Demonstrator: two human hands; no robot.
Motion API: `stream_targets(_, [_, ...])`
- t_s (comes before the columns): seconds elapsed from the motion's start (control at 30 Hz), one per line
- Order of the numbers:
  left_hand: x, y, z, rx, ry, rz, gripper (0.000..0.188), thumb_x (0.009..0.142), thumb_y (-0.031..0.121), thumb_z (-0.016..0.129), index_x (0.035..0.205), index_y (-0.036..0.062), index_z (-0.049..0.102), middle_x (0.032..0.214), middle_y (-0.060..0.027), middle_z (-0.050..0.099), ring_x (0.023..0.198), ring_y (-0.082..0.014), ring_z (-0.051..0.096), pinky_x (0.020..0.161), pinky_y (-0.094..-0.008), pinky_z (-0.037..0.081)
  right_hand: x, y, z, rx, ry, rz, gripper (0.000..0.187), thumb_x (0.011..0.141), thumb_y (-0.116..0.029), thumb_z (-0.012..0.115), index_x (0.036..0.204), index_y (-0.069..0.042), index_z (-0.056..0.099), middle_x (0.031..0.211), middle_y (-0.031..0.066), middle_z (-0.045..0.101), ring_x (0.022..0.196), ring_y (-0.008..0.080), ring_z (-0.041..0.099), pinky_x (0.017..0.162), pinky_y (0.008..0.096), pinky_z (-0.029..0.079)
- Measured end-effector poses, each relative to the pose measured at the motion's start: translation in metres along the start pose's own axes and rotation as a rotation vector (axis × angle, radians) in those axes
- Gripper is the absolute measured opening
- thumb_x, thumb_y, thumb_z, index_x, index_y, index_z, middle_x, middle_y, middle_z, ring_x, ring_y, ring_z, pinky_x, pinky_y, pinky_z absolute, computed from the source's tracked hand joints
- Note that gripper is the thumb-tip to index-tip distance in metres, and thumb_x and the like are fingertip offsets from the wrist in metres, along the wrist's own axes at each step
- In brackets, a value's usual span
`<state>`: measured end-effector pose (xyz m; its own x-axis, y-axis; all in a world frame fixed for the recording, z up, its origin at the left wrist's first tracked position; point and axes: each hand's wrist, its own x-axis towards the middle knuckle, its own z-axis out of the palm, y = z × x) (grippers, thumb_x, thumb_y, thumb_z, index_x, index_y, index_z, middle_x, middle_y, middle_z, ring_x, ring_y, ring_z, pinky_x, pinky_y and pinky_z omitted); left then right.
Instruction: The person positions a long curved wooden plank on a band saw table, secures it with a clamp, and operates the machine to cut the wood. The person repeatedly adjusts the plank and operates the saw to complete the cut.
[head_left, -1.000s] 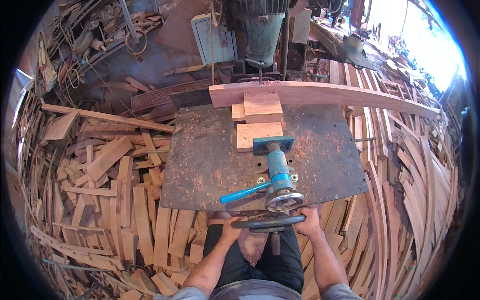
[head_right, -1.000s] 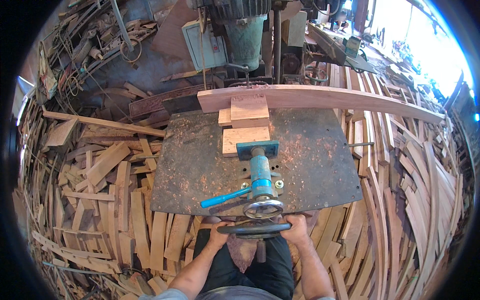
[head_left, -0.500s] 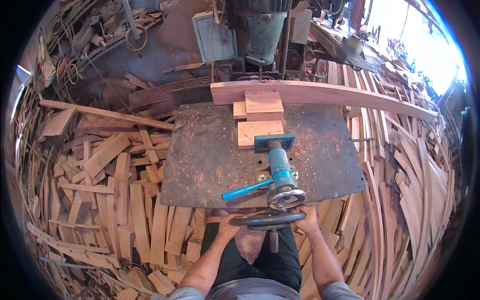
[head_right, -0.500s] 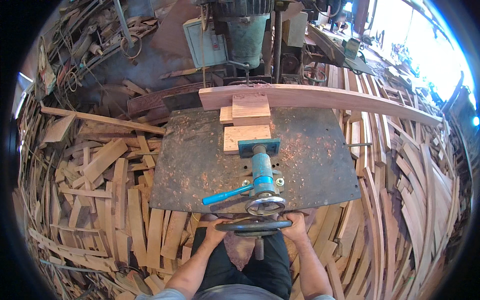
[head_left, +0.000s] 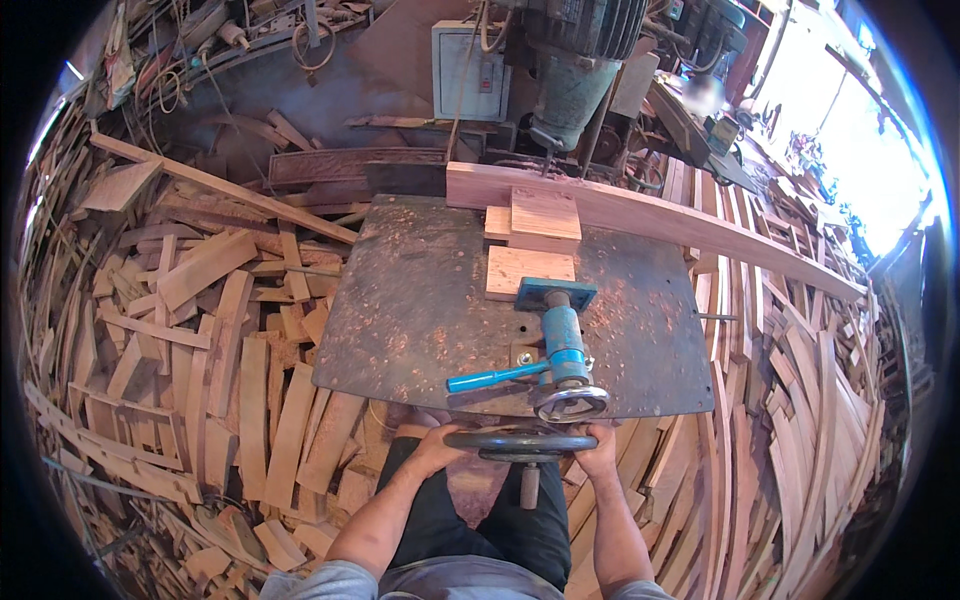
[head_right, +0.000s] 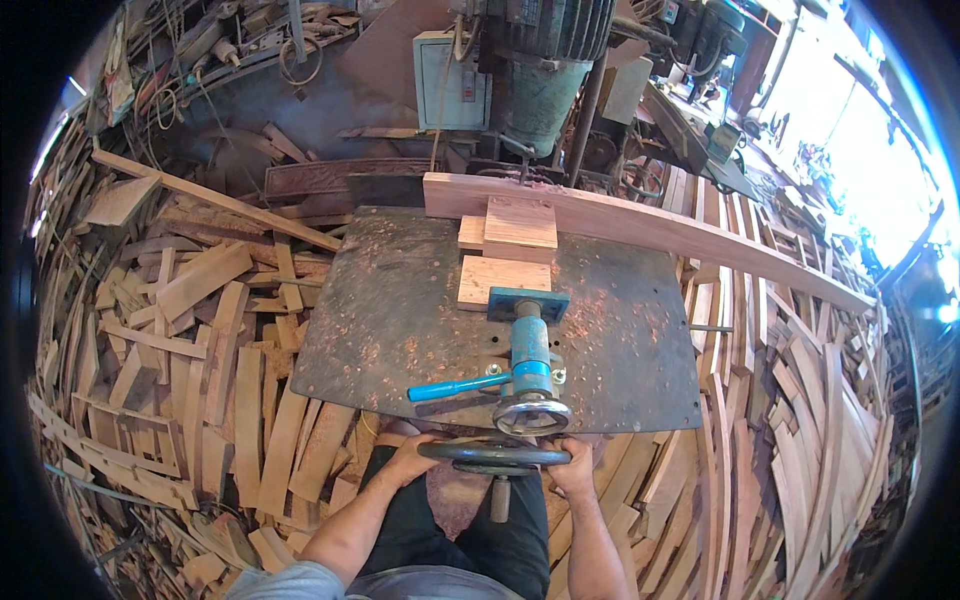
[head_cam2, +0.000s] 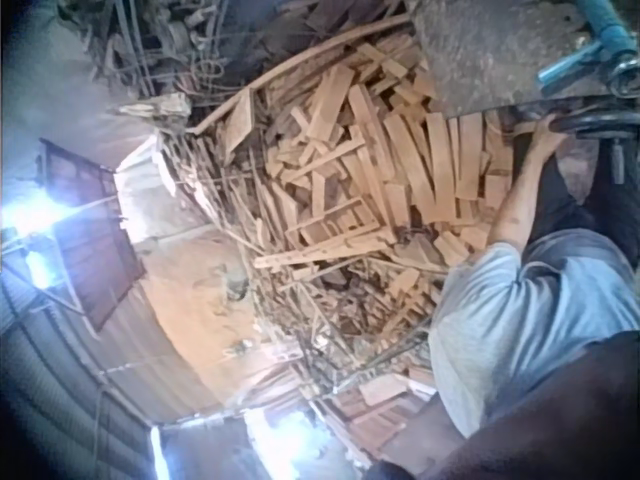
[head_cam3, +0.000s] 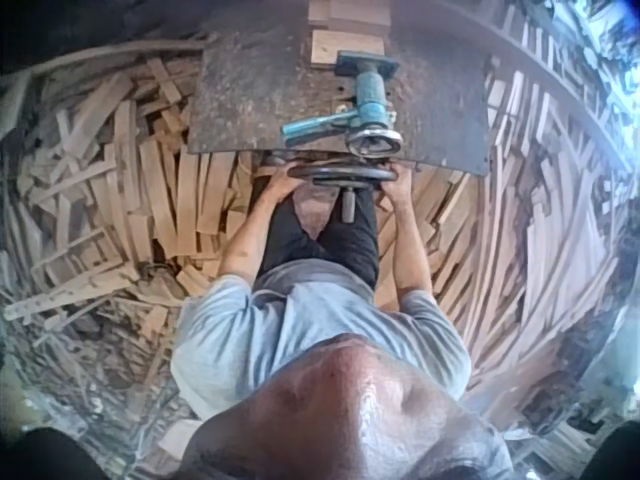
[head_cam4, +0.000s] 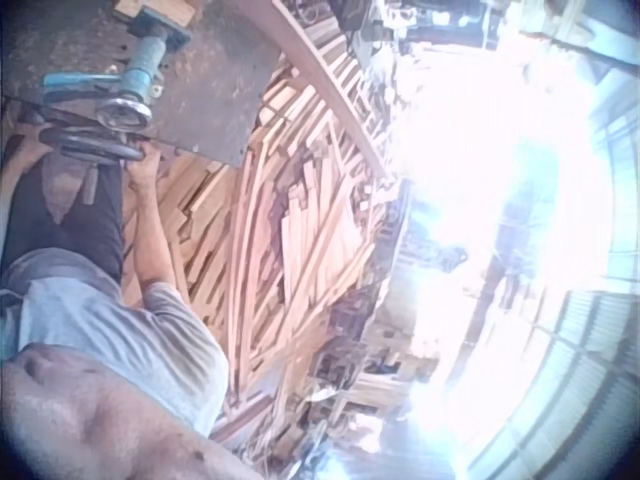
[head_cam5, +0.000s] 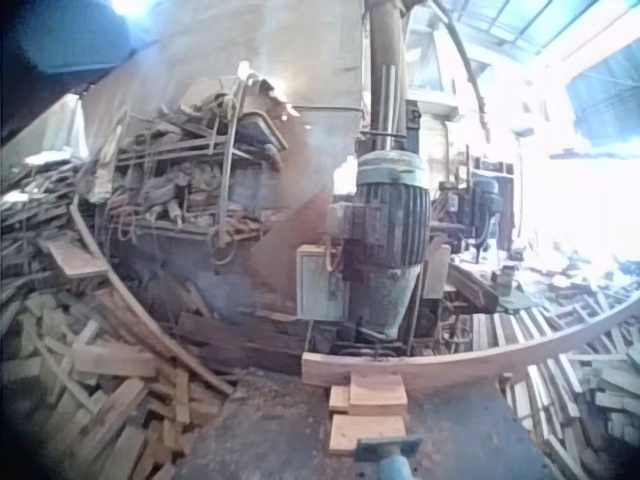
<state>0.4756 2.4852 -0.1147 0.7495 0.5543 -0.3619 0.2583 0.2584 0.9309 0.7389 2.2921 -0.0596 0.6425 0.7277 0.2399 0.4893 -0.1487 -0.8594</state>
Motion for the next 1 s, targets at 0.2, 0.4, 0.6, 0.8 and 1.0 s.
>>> stream_targets(0.2, [0.0018, -0.0051, 0.0018, 0.012, 0.013, 0.003, 0.04, 0.079, 0.016, 0.08, 0.116, 0.0037, 0.069, 0.101, -0.0044, 0.071, 0.091, -0.0116, 0.064, 0.083, -0.0273, 0.051, 0.0006, -0.0049, 0.0012, 0.057, 0.008, -0.01, 0.038, 0.078, -0.008, 0.075, 0.055, -0.004, 0.045, 0.049, 0.0061, 0.046, 0.048, 0.0118, 0.043, 0.047, 0.0337, 0.037])
stream_targets(0.4, [0.0004, -0.0028, 0.0022, -0.002, 0.01, 0.025, 0.04, 0.08, 0.017, 0.08, 0.116, 0.0034, 0.069, 0.102, -0.0042, 0.071, 0.092, -0.0114, 0.064, 0.082, -0.0273, 0.052, 0.0015, -0.0041, 0.0035, 0.074, 0.024, -0.045, 0.038, 0.079, -0.007, 0.074, 0.056, -0.005, 0.044, 0.05, 0.0047, 0.046, 0.049, 0.0115, 0.043, 0.048, 0.0332, 0.038])
stream_targets(0.6, [-0.0008, 0.0006, 0.0038, 0.028, 0.026, -0.004, 0.036, 0.083, 0.012, 0.077, 0.116, 0.0006, 0.068, 0.101, -0.0034, 0.071, 0.089, -0.0103, 0.063, 0.081, -0.0261, 0.051, -0.0006, -0.0057, 0.0011, 0.044, 0.009, 0.005, 0.041, 0.08, -0.008, 0.075, 0.054, -0.006, 0.043, 0.049, 0.0027, 0.045, 0.048, 0.0097, 0.041, 0.046, 0.0324, 0.035])
stream_targets(0.8, [-0.0014, 0.0011, 0.0035, 0.057, 0.039, 0.003, 0.036, 0.083, 0.011, 0.078, 0.116, 0.0008, 0.069, 0.101, -0.0033, 0.071, 0.089, -0.0102, 0.063, 0.081, -0.0262, 0.051, 0.0003, -0.0038, 0.0028, 0.046, 0.022, -0.028, 0.039, 0.079, -0.01, 0.076, 0.054, -0.005, 0.046, 0.049, 0.0034, 0.046, 0.047, 0.0099, 0.042, 0.046, 0.0324, 0.035])
stream_targets(1.0, [0.0008, -0.0039, 0.0025, -0.001, 0.024, -0.019, 0.038, 0.08, 0.016, 0.079, 0.115, 0.0035, 0.07, 0.102, -0.0051, 0.072, 0.094, -0.0121, 0.065, 0.085, -0.0275, 0.051, -0.0007, -0.0019, 0.003, 0.05, 0.028, -0.022, 0.037, 0.079, -0.01, 0.075, 0.055, -0.004, 0.048, 0.048, 0.0053, 0.048, 0.047, 0.0108, 0.045, 0.046, 0.0323, 0.037])
